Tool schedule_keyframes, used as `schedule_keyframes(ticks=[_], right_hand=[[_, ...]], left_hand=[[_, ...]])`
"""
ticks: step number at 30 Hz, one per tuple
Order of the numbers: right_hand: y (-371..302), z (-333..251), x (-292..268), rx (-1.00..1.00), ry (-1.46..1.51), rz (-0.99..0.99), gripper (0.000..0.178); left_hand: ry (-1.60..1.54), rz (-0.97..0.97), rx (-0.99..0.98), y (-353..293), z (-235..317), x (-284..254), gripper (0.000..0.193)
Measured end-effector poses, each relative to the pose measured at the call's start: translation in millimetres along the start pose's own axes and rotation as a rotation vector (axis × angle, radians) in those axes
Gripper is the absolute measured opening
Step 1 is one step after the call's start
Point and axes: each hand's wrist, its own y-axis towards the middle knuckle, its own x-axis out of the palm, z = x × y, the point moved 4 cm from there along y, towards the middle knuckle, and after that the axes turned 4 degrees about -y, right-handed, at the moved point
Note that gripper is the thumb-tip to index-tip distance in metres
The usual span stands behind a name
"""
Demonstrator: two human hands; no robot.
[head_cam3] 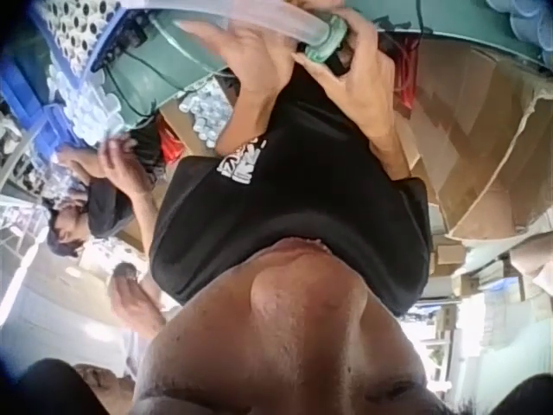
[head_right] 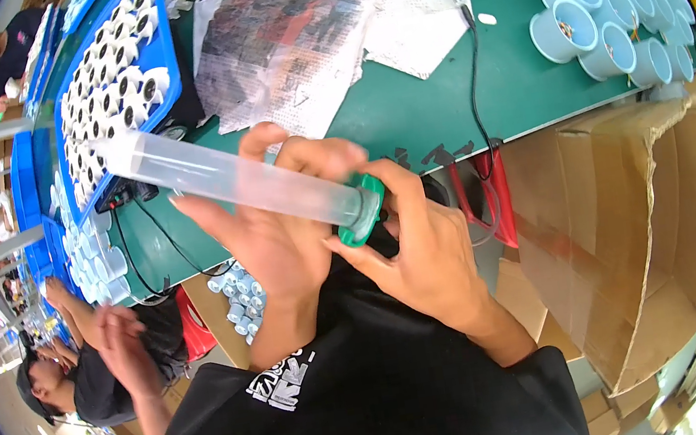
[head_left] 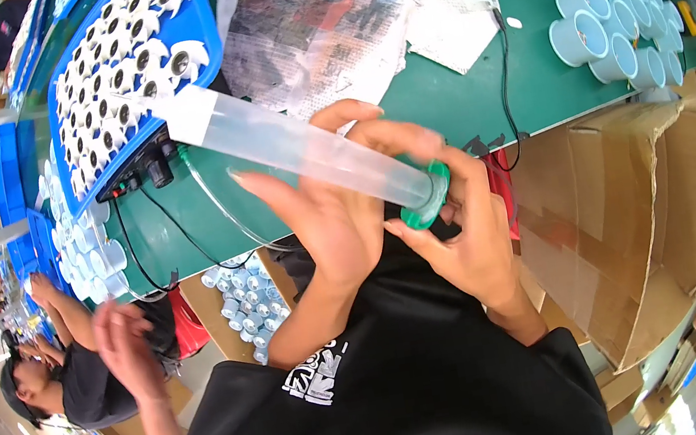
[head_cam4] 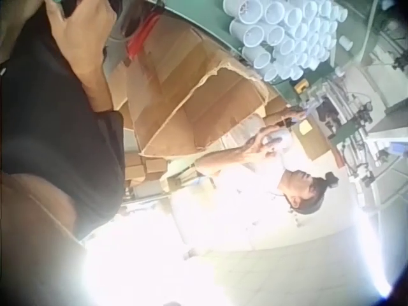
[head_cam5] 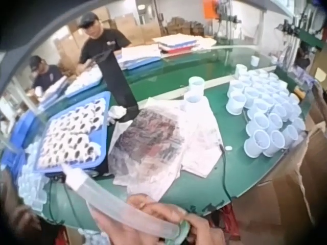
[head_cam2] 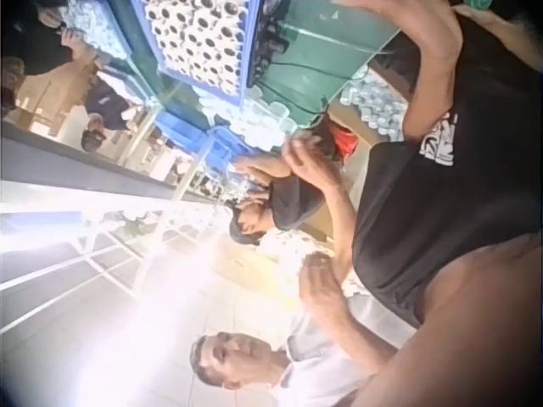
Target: Assembling electronic components by inserting small parts into plastic housings on an assembly line.
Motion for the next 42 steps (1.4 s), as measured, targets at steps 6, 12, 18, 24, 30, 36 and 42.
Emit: schedule_keyframes(ticks=[6,12,18,24,30,36,42], right_hand=[[17.5,-17.7,27.4,-0.115,-0.189,-0.018,0.064],[16.2,-18.5,44.5,0.126,0.228,-0.239,0.060],[12.2,-3.4,37.6,0.241,0.452,-0.229,0.031],[2.3,12.1,48.3,0.210,0.577,-0.353,0.038],[2.1,35.8,43.7,0.345,0.633,-0.311,0.041],[4.5,25.3,40.0,0.420,0.612,-0.223,0.043],[29.5,12.1,15.0,0.158,0.304,-0.132,0.042]], left_hand=[[0.451,0.167,0.105,-26.3,11.9,-6.2,0.056],[0.521,0.219,0.174,-33.9,22.4,-27.5,0.048],[0.319,0.190,0.087,-35.2,7.2,-34.4,0.042],[0.381,0.092,0.129,-31.9,10.3,-14.7,0.044],[0.442,0.088,0.176,-24.7,-2.9,-14.5,0.040],[0.367,0.204,0.134,-21.6,-15.5,-15.4,0.036],[0.408,0.199,0.141,7.4,-23.5,1.7,0.028]])
